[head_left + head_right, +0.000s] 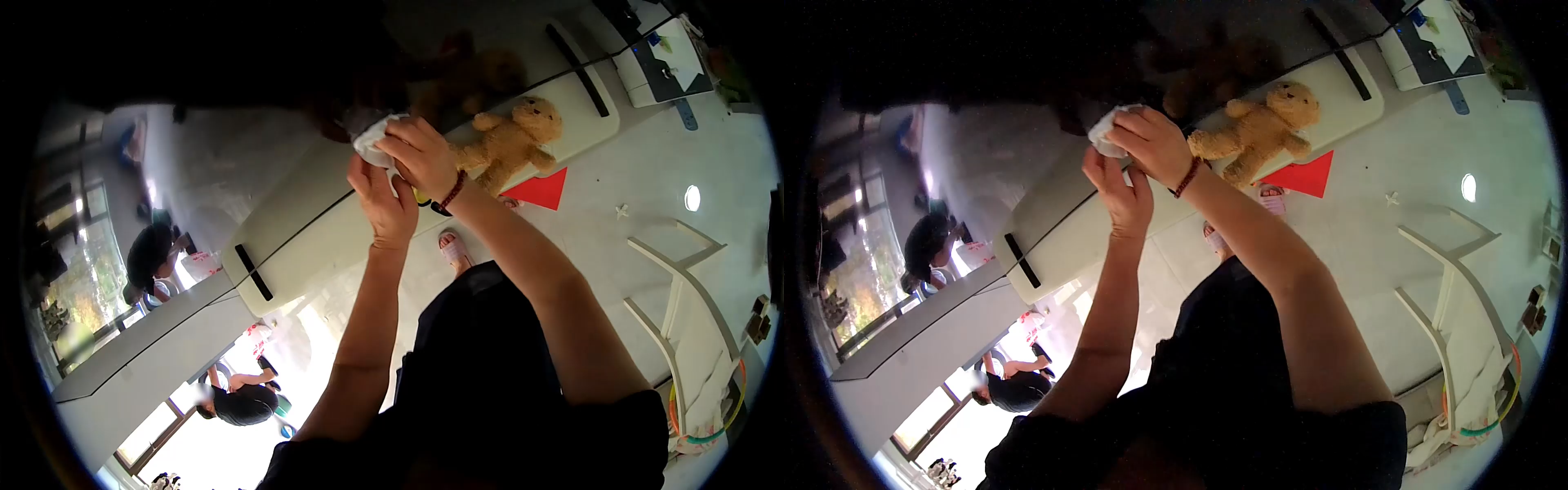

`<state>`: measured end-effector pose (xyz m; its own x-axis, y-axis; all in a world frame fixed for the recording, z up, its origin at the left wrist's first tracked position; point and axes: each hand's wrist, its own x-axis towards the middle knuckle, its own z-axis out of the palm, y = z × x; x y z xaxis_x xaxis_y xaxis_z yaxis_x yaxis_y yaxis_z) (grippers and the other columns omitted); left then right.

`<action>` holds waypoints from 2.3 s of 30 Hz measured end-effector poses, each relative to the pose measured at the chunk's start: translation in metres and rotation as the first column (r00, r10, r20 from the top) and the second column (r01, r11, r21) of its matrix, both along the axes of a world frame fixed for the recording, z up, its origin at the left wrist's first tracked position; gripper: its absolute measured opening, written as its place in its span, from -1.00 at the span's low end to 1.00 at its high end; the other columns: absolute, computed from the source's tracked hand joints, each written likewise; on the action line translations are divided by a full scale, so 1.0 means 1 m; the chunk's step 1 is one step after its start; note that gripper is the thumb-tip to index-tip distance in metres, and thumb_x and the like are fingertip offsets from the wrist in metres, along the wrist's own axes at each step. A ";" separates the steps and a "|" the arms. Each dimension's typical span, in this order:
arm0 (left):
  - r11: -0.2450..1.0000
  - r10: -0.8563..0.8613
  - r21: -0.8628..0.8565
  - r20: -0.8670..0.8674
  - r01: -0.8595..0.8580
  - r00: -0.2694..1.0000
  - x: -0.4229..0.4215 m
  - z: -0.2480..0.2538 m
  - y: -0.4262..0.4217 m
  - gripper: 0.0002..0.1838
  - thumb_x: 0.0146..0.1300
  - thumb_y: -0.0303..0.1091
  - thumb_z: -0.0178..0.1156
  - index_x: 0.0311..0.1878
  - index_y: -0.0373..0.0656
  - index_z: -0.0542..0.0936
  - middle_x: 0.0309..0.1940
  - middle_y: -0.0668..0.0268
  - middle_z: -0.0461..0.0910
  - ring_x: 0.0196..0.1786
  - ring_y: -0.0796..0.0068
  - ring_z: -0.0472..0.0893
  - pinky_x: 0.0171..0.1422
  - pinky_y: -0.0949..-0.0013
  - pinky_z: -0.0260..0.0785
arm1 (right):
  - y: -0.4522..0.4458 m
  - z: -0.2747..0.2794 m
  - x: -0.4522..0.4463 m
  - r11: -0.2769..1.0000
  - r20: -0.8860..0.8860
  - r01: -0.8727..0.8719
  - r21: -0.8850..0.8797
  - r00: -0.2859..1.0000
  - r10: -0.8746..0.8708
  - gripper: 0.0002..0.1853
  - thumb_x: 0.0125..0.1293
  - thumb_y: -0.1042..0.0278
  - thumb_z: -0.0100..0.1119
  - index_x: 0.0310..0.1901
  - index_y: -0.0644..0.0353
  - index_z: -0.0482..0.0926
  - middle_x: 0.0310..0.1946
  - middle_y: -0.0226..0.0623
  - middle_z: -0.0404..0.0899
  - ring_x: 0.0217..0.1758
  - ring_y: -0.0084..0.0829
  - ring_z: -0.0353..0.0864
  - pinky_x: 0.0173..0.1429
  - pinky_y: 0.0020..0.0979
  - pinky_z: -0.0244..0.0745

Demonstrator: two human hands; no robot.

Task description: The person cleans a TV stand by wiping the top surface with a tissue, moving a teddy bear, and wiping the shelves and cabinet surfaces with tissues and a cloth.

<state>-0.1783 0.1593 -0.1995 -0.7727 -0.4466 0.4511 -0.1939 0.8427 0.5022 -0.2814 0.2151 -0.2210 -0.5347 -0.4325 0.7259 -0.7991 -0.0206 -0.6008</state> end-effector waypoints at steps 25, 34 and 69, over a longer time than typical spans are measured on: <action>0.638 -0.205 0.673 -0.320 0.375 0.925 0.024 0.087 0.032 -0.51 0.41 -0.57 -0.18 0.40 -0.32 0.22 0.32 0.15 0.27 0.41 0.15 0.30 0.46 0.11 0.14 | 0.057 0.102 0.004 0.899 0.511 0.293 -0.324 0.854 -0.094 -0.74 0.13 0.65 0.13 -0.10 0.28 0.50 -0.08 -0.16 0.47 -0.01 -0.27 0.49 0.06 -0.34 0.44; 0.782 -0.213 0.334 -0.651 0.526 0.729 -0.021 0.202 0.018 -0.46 0.42 -0.30 -0.17 0.37 -0.45 0.20 0.33 -0.04 0.28 0.41 0.14 0.25 0.50 0.11 0.03 | -0.034 0.221 -0.031 0.728 0.025 0.335 -0.598 0.916 -0.401 -0.66 -0.04 0.53 0.34 -0.17 -0.02 0.60 -0.09 -0.39 0.51 -0.02 -0.25 0.46 0.05 -0.27 0.38; 0.501 -0.066 0.834 -0.230 0.232 0.971 0.081 0.026 -0.040 -0.63 0.44 -0.26 -0.06 0.16 -0.31 0.44 0.10 0.16 0.53 0.15 0.30 0.52 0.32 0.24 0.27 | -0.046 0.155 0.025 0.846 0.020 0.239 -0.476 0.965 -0.261 -0.86 0.09 0.37 0.22 -0.30 -0.07 0.49 -0.21 -0.41 0.53 -0.17 -0.34 0.56 -0.12 -0.30 0.47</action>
<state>-0.0972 0.1196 -0.1735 -0.8266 -0.5620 0.0316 0.0375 0.0011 0.9993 -0.2562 0.1687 -0.0656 -0.5417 0.1106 0.8333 -0.8405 -0.0874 -0.5348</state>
